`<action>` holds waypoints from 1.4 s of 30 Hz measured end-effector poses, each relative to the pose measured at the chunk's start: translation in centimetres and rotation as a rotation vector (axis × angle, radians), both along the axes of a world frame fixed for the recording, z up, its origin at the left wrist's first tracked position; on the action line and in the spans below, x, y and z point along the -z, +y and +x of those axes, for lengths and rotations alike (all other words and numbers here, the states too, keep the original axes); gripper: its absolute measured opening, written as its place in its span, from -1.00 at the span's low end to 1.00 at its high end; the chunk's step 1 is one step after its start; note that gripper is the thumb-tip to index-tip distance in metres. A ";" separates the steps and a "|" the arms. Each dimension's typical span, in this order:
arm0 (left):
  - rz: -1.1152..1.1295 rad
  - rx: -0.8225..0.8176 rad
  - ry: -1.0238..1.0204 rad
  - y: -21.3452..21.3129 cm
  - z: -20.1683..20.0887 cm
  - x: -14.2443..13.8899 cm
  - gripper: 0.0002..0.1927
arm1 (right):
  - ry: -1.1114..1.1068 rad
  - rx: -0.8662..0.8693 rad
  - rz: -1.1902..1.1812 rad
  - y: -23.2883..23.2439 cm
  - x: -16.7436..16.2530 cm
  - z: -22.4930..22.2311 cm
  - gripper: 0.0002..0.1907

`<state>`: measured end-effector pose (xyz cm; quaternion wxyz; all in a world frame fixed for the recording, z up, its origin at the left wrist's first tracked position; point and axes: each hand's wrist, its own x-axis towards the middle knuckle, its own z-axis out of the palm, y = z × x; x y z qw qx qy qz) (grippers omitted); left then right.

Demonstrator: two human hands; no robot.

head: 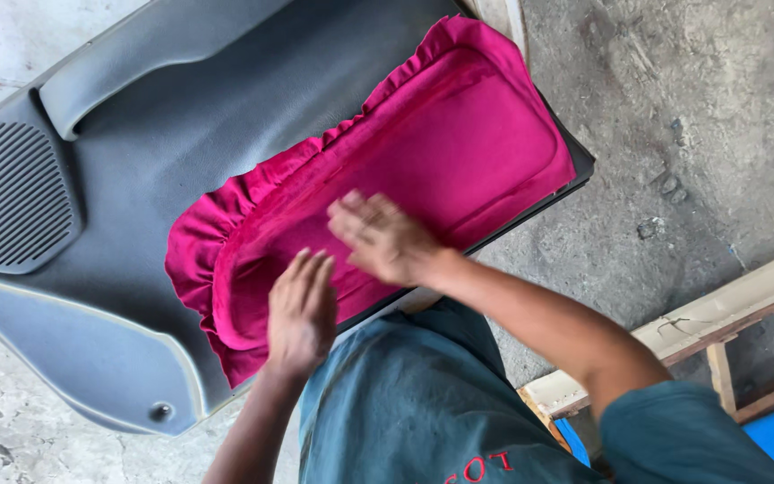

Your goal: The person fits a magenta fabric cover onto a gray automotive interior trim panel resting on a round table. They press and smooth the fabric over the panel, align its ruffled edge, tuck the edges around the panel border, and finally reach for scissors on the table.

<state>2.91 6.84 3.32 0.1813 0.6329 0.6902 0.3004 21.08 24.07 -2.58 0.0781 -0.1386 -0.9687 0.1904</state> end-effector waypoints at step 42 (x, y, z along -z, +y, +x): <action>-0.323 0.236 0.359 5.6 -0.3 5.9 -0.28 | 0.000 0.261 0.063 7.2 -0.4 3.0 -0.31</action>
